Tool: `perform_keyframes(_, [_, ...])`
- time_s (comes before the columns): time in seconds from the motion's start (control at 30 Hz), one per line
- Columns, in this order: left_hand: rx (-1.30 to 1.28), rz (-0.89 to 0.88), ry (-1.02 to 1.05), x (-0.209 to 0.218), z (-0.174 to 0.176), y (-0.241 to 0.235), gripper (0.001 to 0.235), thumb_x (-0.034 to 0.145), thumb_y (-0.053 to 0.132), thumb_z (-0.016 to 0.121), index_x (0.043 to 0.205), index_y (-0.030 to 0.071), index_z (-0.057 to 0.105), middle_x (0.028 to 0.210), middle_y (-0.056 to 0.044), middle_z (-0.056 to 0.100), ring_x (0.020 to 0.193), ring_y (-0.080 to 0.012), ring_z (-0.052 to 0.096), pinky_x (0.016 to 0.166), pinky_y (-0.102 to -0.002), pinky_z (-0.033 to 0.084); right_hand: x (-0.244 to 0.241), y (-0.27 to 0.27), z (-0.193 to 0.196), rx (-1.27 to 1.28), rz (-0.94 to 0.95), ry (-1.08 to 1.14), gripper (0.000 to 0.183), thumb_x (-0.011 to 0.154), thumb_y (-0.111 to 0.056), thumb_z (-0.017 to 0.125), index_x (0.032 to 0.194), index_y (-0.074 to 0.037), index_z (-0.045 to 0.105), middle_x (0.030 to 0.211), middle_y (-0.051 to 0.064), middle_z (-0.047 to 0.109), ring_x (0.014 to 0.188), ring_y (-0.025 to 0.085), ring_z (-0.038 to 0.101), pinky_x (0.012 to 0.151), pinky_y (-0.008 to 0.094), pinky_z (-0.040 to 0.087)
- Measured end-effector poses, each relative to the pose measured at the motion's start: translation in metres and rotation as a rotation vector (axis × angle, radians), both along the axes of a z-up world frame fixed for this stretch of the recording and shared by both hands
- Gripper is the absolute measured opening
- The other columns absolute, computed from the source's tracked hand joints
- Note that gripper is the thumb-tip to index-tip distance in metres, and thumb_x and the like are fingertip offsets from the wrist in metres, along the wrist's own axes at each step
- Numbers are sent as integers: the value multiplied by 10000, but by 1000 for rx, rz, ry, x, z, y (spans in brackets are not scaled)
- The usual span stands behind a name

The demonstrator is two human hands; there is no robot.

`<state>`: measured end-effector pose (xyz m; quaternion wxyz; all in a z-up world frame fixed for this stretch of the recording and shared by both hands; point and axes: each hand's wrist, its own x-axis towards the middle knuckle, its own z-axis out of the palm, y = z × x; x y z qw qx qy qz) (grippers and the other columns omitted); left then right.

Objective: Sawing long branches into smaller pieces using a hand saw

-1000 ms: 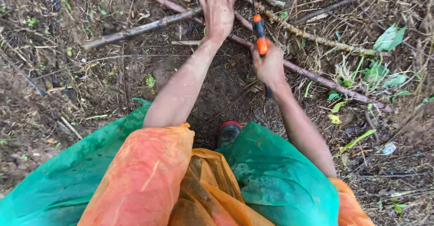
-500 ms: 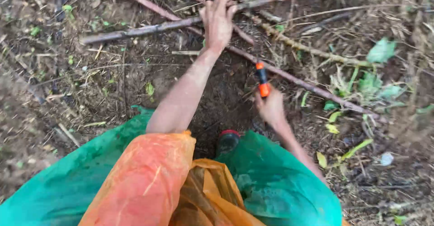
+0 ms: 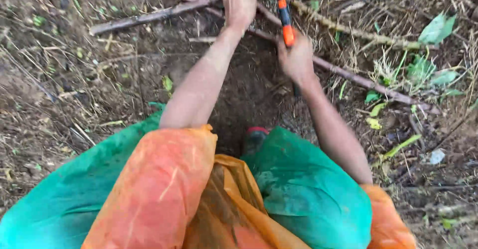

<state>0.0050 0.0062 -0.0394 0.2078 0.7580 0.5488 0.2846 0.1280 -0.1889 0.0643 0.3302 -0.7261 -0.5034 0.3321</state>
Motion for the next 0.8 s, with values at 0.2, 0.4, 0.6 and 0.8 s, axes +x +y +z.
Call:
perform_keyframes(0.2, [-32,-16,35,-9,36,4,144,958,283,637,1024,188,551,966,12,709,922,-323,556,885,-470,356,-8,-47,-25,-288,-163,117,48,920,-154,619,897,-115,636,734,32,621,628,194,525,621,403,459])
perform_keyframes(0.4, [-82,7,-114,7,55,7,117,1007,288,558,1081,196,556,871,20,605,825,-230,490,848,-415,371,-5,-22,20,51,-29,174,201,1057,-161,581,867,-114,535,649,-8,510,518,118,440,473,339,335])
perform_keyframes(0.6, [-128,-82,-131,-1,43,-22,62,996,168,522,1045,148,490,939,-66,639,905,-283,467,818,-454,346,0,-15,3,-119,-66,125,347,1058,-279,593,763,-173,443,641,-18,434,565,123,384,508,352,299])
perform_keyframes(0.8, [-287,46,-118,13,34,5,129,979,279,654,1023,196,565,849,-3,687,872,-221,524,854,-387,362,-12,-49,7,-320,-145,119,250,996,-210,576,777,-137,479,648,21,501,576,161,409,556,403,359])
